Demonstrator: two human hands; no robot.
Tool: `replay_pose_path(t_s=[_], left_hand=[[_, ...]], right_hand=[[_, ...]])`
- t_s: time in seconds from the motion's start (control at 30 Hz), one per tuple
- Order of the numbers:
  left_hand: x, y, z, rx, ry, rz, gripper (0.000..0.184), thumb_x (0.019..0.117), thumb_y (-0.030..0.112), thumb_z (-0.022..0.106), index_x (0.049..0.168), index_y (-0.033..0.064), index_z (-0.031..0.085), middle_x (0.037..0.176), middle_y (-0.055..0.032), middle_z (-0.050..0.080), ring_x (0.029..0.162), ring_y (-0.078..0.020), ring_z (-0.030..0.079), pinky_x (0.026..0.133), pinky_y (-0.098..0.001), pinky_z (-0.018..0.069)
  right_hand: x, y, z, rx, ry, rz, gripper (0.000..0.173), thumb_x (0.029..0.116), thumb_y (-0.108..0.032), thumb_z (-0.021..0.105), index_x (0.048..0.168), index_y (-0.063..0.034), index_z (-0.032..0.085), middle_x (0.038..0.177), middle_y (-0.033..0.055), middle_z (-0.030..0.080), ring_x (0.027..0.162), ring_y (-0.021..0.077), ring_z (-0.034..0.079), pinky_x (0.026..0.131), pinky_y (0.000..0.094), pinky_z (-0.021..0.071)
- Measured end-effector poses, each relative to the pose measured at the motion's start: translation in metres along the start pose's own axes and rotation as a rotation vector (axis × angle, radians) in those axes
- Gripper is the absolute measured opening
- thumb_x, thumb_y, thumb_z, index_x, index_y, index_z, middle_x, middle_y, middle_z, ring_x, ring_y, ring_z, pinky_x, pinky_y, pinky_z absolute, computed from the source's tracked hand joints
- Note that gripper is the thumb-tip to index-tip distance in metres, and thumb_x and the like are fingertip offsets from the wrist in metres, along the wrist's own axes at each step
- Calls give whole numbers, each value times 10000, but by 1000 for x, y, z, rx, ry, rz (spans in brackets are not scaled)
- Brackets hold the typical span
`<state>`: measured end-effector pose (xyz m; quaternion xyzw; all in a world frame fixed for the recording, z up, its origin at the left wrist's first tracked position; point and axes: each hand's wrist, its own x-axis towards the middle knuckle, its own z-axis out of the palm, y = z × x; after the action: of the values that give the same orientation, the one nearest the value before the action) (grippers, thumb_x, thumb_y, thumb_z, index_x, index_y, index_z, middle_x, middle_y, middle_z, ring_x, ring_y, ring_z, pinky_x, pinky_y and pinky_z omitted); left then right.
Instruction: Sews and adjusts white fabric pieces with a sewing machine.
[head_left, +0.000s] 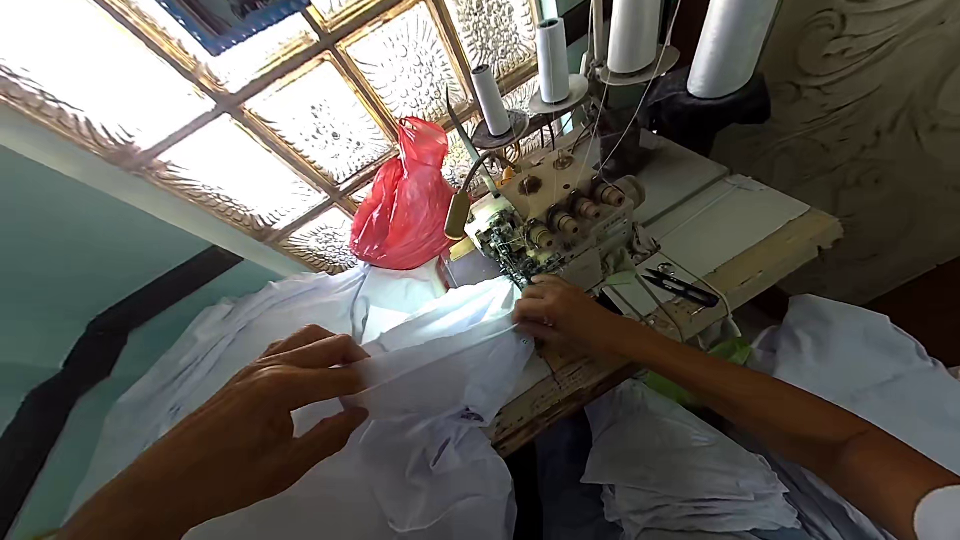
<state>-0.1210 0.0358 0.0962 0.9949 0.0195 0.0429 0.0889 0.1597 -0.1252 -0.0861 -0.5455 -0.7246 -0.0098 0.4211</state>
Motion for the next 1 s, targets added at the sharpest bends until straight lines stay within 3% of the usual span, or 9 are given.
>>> replay_pose_path(t_s=[0.1, 0.23, 0.43, 0.57, 0.63, 0.7, 0.8, 0.9, 1.0], left_hand=[[-4, -9, 5, 42, 88, 19, 319, 930, 418, 568, 838, 165, 739, 854, 97, 659, 881, -8, 574, 796, -248, 442], [-8, -26, 11, 179, 203, -46, 315, 934, 352, 544, 867, 113, 738, 831, 19, 705, 824, -99, 648, 769, -366, 498], [17, -8, 28, 326, 289, -49, 316, 977, 233, 477, 930, 26, 710, 734, -90, 635, 697, -260, 604, 755, -529, 428], [41, 15, 35, 391, 321, 32, 314, 979, 214, 492, 1000, 12, 732, 725, -116, 641, 715, -311, 574, 774, -528, 401], [49, 18, 39, 386, 288, 70, 339, 987, 309, 519, 998, 48, 736, 715, -76, 635, 710, -285, 565, 773, -507, 396], [55, 13, 41, 360, 237, 97, 349, 980, 367, 540, 960, 84, 743, 722, -39, 641, 716, -255, 566, 791, -501, 401], [58, 0, 43, 371, 172, 120, 347, 995, 316, 484, 883, 105, 735, 762, -38, 625, 767, -273, 585, 785, -513, 416], [60, 0, 40, 401, 185, 117, 348, 1010, 221, 433, 874, 72, 716, 778, -73, 611, 803, -310, 592, 778, -530, 420], [65, 22, 42, 395, 225, 121, 332, 992, 189, 444, 813, 74, 699, 734, -67, 625, 793, -306, 605, 784, -523, 427]], right_hand=[[15, -9, 2, 175, 65, -30, 166, 947, -154, 674, 882, -21, 749, 777, 81, 679, 794, 206, 654, 783, 366, 509], [20, -15, -1, 260, 89, 1, 114, 917, -87, 687, 875, 12, 724, 788, 103, 689, 777, 193, 663, 732, 330, 529], [0, -15, -18, 357, -8, 110, 136, 961, -93, 665, 900, 29, 665, 777, 77, 654, 703, 67, 614, 659, 196, 505], [-22, -15, -31, 263, -126, 163, 208, 1013, -89, 591, 1166, 30, 664, 867, 105, 680, 774, 149, 645, 757, 292, 545], [-34, -17, -27, 193, -196, 150, 267, 1008, -24, 554, 1235, 49, 674, 997, 177, 736, 939, 281, 708, 959, 447, 522], [-41, -20, -20, 149, -216, 117, 249, 981, 40, 542, 1173, 62, 699, 1056, 215, 736, 1035, 355, 710, 1079, 541, 450], [-44, -15, -10, 93, -186, 80, 242, 948, 96, 544, 1128, 60, 702, 1042, 222, 726, 1037, 372, 710, 1100, 580, 424], [-43, -4, -2, 70, -125, 44, 219, 958, 63, 542, 1119, 58, 691, 1083, 218, 715, 1090, 370, 689, 1092, 554, 438], [-41, 5, 2, 48, -60, -7, 191, 1015, -105, 569, 1031, 33, 701, 1057, 179, 716, 1071, 320, 682, 1063, 486, 460]])
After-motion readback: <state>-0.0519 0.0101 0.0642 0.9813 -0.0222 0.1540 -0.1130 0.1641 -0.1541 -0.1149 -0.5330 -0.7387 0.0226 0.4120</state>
